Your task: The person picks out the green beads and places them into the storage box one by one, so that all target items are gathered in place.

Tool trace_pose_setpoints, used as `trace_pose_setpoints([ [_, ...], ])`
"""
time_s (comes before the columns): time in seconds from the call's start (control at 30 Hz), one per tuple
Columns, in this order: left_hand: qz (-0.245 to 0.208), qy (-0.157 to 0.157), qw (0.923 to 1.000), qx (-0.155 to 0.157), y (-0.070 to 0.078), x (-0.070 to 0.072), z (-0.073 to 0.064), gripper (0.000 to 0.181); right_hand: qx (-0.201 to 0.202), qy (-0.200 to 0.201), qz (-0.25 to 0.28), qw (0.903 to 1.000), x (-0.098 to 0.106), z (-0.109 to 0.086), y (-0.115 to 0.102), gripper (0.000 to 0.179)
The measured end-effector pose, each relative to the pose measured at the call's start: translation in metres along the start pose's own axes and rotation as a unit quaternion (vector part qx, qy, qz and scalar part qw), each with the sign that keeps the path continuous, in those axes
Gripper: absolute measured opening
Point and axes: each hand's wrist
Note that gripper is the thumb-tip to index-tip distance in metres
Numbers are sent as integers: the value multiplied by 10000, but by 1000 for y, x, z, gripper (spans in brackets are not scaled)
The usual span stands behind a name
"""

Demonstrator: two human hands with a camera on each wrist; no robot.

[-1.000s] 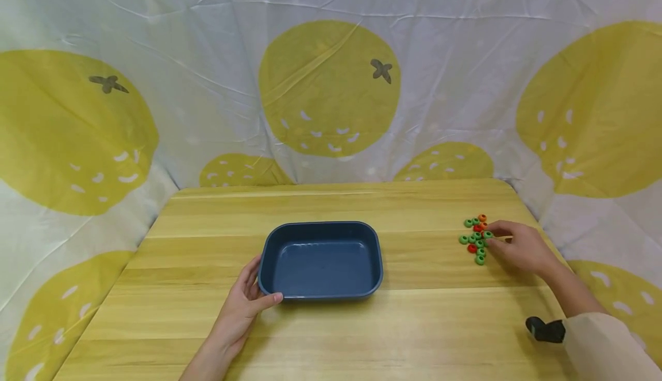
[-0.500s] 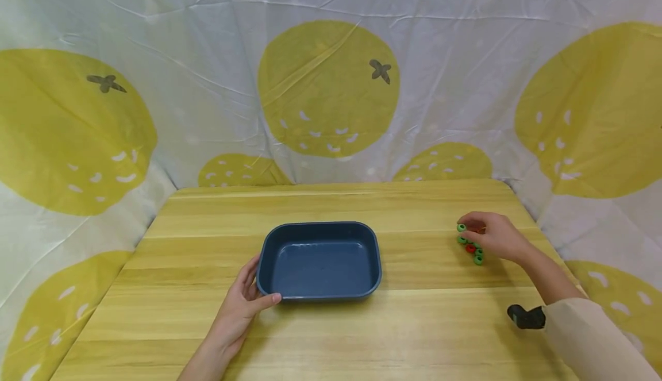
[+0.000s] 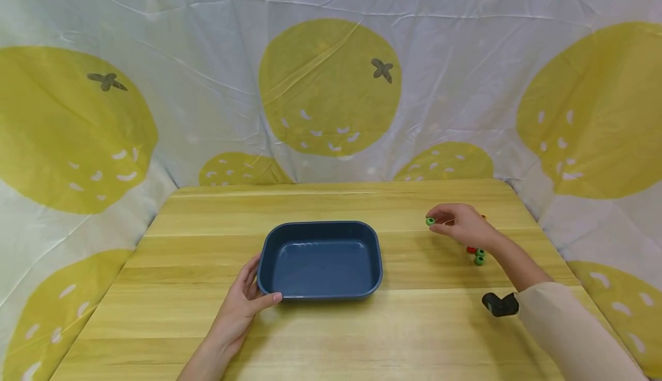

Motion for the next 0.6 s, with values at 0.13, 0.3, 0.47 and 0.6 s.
trace_pose_setpoints([
  [0.13, -2, 3, 10000, 3, 0, 1, 0, 100, 92, -79, 60, 9999, -9, 10, -8, 29],
  [0.3, 19, 8, 10000, 15, 0, 0, 0, 99, 223, -271, 88, 9993, -18, 23, -19, 29],
  [0.47, 19, 25, 10000, 21, -1, 0, -1, 99, 359, -433, 70, 9984, -27, 35, -30, 28],
  [0.6, 51, 35, 10000, 5, -1, 1, 0, 99, 475, -583, 136, 9971, -34, 45, -41, 26],
])
Point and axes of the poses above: each hand's wrist, its own z-axis towards the middle knuckle, its own x-axis out of the back of the hand, y = z × x, and after that the axes turned 13 degrees about z, right-handed
